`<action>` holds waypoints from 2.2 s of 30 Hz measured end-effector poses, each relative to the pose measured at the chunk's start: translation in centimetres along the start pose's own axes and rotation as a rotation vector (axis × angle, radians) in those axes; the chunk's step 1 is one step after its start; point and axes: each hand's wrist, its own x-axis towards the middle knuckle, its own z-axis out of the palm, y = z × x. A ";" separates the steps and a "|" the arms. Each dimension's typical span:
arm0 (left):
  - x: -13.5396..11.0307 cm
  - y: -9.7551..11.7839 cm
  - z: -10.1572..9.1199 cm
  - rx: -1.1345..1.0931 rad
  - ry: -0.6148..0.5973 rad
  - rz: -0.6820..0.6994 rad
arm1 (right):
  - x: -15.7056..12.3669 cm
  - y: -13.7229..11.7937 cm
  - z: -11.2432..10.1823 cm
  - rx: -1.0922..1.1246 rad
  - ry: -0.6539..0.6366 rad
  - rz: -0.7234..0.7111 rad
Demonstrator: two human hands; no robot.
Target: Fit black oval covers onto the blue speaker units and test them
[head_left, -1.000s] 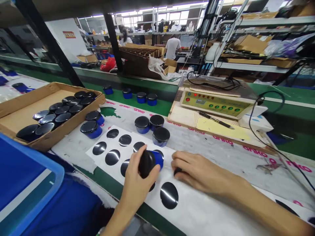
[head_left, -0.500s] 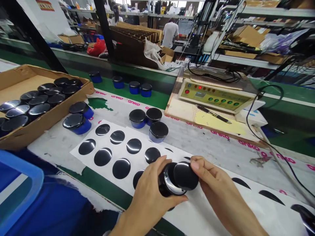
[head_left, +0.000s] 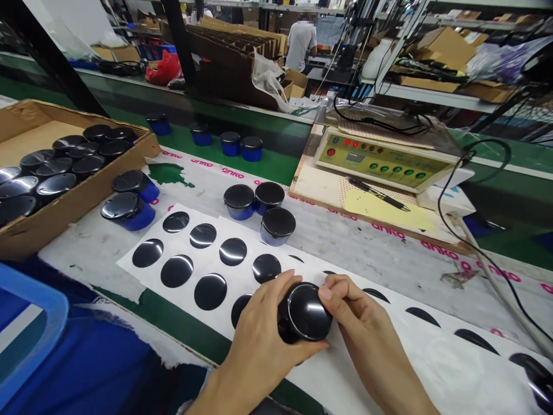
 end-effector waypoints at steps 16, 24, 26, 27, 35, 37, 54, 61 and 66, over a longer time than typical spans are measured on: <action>0.2 0.7 -0.1 -0.042 0.031 -0.033 | -0.6 0.8 0.8 -0.328 0.173 -0.304; 0.4 0.8 -0.6 0.000 -0.007 -0.026 | -0.6 0.9 1.0 -0.382 0.178 -0.320; 0.4 0.8 -0.6 0.011 -0.008 -0.012 | -0.6 0.9 1.1 -0.392 0.173 -0.325; 0.4 0.8 -0.6 0.015 -0.011 -0.007 | -0.5 0.9 1.0 -0.399 0.173 -0.330; 0.6 1.1 -0.5 -0.052 0.031 -0.068 | -0.3 0.6 0.2 -0.220 0.086 -0.100; 0.6 1.1 -0.3 -0.034 0.021 -0.098 | -0.1 0.0 0.4 -0.238 -0.026 -0.027; 26.0 6.0 -8.4 0.657 0.111 0.171 | -1.7 2.4 1.2 -1.050 -0.319 -0.803; 27.6 4.1 -7.9 0.648 -0.147 0.250 | -0.5 2.5 1.2 -1.183 -0.362 -0.938; 19.1 4.1 -9.9 0.565 -0.462 0.364 | -0.4 1.0 1.2 -1.250 -0.586 -0.675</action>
